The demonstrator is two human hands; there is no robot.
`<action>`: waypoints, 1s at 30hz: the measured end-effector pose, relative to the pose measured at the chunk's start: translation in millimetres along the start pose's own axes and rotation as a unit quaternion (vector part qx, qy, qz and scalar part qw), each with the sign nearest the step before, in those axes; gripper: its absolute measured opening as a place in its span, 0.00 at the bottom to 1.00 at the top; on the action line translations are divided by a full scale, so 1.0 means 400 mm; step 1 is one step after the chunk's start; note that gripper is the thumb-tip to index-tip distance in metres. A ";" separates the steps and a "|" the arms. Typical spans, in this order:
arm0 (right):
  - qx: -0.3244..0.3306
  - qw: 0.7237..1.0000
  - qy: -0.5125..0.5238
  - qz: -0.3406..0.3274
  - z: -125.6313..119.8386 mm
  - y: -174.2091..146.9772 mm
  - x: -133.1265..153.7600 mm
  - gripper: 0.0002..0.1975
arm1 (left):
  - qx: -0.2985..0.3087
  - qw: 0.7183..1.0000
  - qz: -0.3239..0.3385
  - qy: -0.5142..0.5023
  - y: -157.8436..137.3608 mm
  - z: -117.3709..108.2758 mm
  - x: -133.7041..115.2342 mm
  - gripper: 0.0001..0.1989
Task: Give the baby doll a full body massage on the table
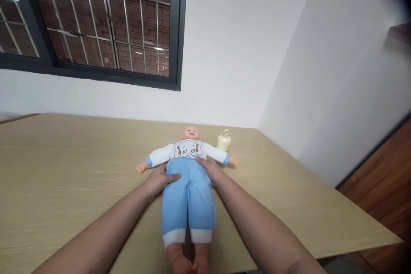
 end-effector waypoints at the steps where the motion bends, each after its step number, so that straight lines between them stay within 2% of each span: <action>1: -0.019 0.997 -0.069 -0.007 -0.014 0.001 0.005 0.24 | -0.005 1.000 0.000 0.006 -0.001 -0.002 -0.002 0.33; 3: -0.065 0.977 -0.203 -0.011 -0.046 0.002 0.017 0.23 | -0.013 1.000 -0.002 0.017 -0.004 -0.006 -0.006 0.33; 5: -0.101 0.952 -0.288 -0.005 -0.073 0.002 0.029 0.24 | -0.019 0.999 -0.001 0.026 -0.007 -0.008 -0.009 0.32; 10: -0.140 0.922 -0.361 -0.005 -0.095 -0.002 0.057 0.23 | -0.044 0.997 0.003 0.069 -0.007 -0.025 -0.010 0.32; 14: -0.154 0.904 -0.397 -0.040 -0.087 -0.011 0.090 0.16 | -0.106 0.981 -0.020 0.160 -0.004 -0.063 -0.004 0.37; 17: -0.160 0.900 -0.397 -0.083 -0.078 -0.017 0.115 0.11 | -0.162 0.959 -0.013 0.233 -0.008 -0.089 -0.018 0.44; 19: -0.156 0.902 -0.390 -0.102 -0.073 -0.019 0.122 0.10 | -0.170 0.950 0.008 0.261 -0.010 -0.088 -0.031 0.44; 26: -0.136 0.902 -0.397 -0.106 -0.068 -0.016 0.120 0.08 | -0.168 0.941 0.061 0.287 -0.014 -0.079 -0.055 0.33; 30: -0.111 0.904 -0.402 -0.093 -0.061 -0.016 0.124 0.10 | -0.184 0.925 0.068 0.327 -0.020 -0.088 -0.079 0.25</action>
Point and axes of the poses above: each hand's wrist, its own y-axis towards the middle knuckle, its own z-axis out of the palm, x = y × z, the point moved 10 cm from there along y, towards the middle knuckle, and after that the axes turned 4 degrees about -z, right-handed, at the moved point
